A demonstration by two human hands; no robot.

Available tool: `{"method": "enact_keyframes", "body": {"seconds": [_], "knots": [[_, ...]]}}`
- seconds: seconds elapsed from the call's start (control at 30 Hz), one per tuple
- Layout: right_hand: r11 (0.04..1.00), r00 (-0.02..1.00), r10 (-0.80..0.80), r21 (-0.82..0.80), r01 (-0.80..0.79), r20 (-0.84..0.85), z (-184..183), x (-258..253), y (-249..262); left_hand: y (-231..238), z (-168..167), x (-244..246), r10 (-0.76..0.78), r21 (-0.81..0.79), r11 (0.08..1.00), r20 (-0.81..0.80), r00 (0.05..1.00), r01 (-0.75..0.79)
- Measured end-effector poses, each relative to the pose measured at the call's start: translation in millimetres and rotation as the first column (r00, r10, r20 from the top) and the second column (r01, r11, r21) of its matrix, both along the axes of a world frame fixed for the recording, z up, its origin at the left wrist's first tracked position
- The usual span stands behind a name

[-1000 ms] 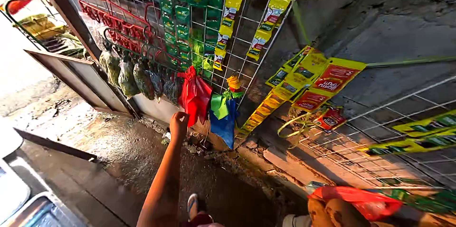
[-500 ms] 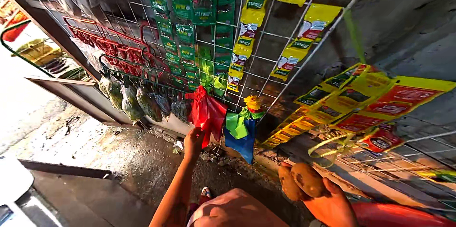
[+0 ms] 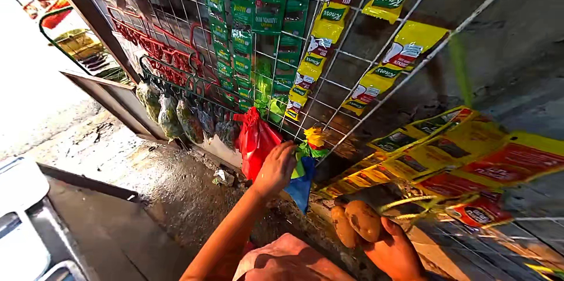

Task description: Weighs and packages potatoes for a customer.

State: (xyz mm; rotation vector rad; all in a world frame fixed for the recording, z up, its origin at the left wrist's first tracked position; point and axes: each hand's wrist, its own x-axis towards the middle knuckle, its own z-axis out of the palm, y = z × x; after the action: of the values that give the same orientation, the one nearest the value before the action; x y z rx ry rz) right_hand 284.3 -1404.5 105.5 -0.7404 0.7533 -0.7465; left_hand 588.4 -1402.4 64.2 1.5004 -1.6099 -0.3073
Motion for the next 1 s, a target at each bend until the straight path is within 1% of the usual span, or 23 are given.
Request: {"method": "enact_keyframes", "body": {"seconds": [0.07, 0.1, 0.13, 0.17, 0.27, 0.37, 0.43, 0.47, 0.5, 0.53, 0.6, 0.67, 0.7, 0.77, 0.83, 0.93, 1.0], "knots": [[0.999, 0.999, 0.031, 0.017, -0.031, 0.018, -4.0, -13.2, -2.9, -16.0, 5.7, 1.2, 0.026, 0.192, 0.981, 0.073, 0.997, -0.040], [0.999, 0.999, 0.030, 0.022, -0.030, 0.019, -4.0, -19.2, -3.3, -17.4, 10.0, 1.2, 0.031, 0.255, 0.965, 0.092, 0.995, -0.054], [1.000, 1.000, 0.015, 0.024, -0.015, 0.016, -3.7, -23.6, -3.2, -16.5, 13.4, 1.4, 0.027, 0.293, 0.955, 0.087, 0.996, -0.052], [1.000, 1.000, 0.007, 0.025, -0.007, 0.024, -4.6, -27.8, -3.5, -14.6, 14.7, 2.4, 0.012, 0.309, 0.951, 0.050, 0.999, -0.027], [0.999, 0.999, 0.018, 0.036, -0.019, 0.037, -11.9, -40.4, -5.8, -9.1, 10.2, 7.4, -0.061, 0.338, 0.933, -0.184, 0.981, 0.121], [0.998, 0.999, 0.041, 0.046, -0.042, 0.024, -15.4, -49.2, -10.6, -1.2, 6.2, 3.5, -0.107, 0.362, 0.891, -0.420, 0.901, 0.274], [0.996, 0.998, 0.065, 0.061, -0.067, 0.025, -15.8, -52.6, -13.8, 6.6, 4.8, -7.0, -0.109, 0.364, 0.874, -0.500, 0.859, 0.323], [0.994, 0.996, 0.083, 0.066, -0.085, 0.035, -16.5, -53.4, -15.7, 10.9, 4.2, -14.4, -0.095, 0.363, 0.881, -0.493, 0.865, 0.303], [0.992, 0.994, 0.097, 0.071, -0.100, 0.046, -17.1, -53.2, -17.2, 14.3, 2.9, -23.0, -0.063, 0.360, 0.899, -0.460, 0.885, 0.251], [0.990, 0.992, 0.110, 0.077, -0.114, 0.059, -17.5, -52.8, -18.6, 16.4, 1.0, -32.6, -0.013, 0.346, 0.923, -0.416, 0.909, 0.171], [0.986, 0.988, 0.146, 0.074, -0.150, 0.058, -16.6, -50.6, -21.2, 14.7, -7.8, -53.0, 0.126, 0.269, 0.962, -0.331, 0.935, -0.034], [0.983, 0.984, 0.172, 0.061, -0.175, 0.054, -15.3, -47.1, -22.0, 9.0, -15.4, -70.8, 0.253, 0.194, 0.960, -0.289, 0.923, -0.202], [0.981, 0.982, 0.180, 0.057, -0.184, 0.058, -15.3, -45.6, -22.7, 5.8, -17.4, -77.8, 0.295, 0.170, 0.952, -0.280, 0.913, -0.255], [0.978, 0.980, 0.189, 0.073, -0.193, 0.066, -16.8, -44.3, -25.4, -1.1, -20.8, -88.0, 0.337, 0.142, 0.940, -0.264, 0.904, -0.309], [0.973, 0.974, 0.209, 0.078, -0.216, 0.089, -18.4, -43.4, -28.5, -8.7, -25.3, -95.6, 0.377, 0.075, 0.926, -0.246, 0.893, -0.370], [0.972, 0.974, 0.220, 0.073, -0.224, 0.058, -15.6, -38.5, -30.5, -18.4, -32.0, -99.4, 0.430, -0.021, 0.894, -0.240, 0.870, -0.448], [0.952, 0.956, 0.282, 0.095, -0.289, 0.086, -18.5, -37.9, -35.6, -19.1, -44.2, -95.8, 0.449, -0.028, 0.886, -0.208, 0.869, -0.464]]}}
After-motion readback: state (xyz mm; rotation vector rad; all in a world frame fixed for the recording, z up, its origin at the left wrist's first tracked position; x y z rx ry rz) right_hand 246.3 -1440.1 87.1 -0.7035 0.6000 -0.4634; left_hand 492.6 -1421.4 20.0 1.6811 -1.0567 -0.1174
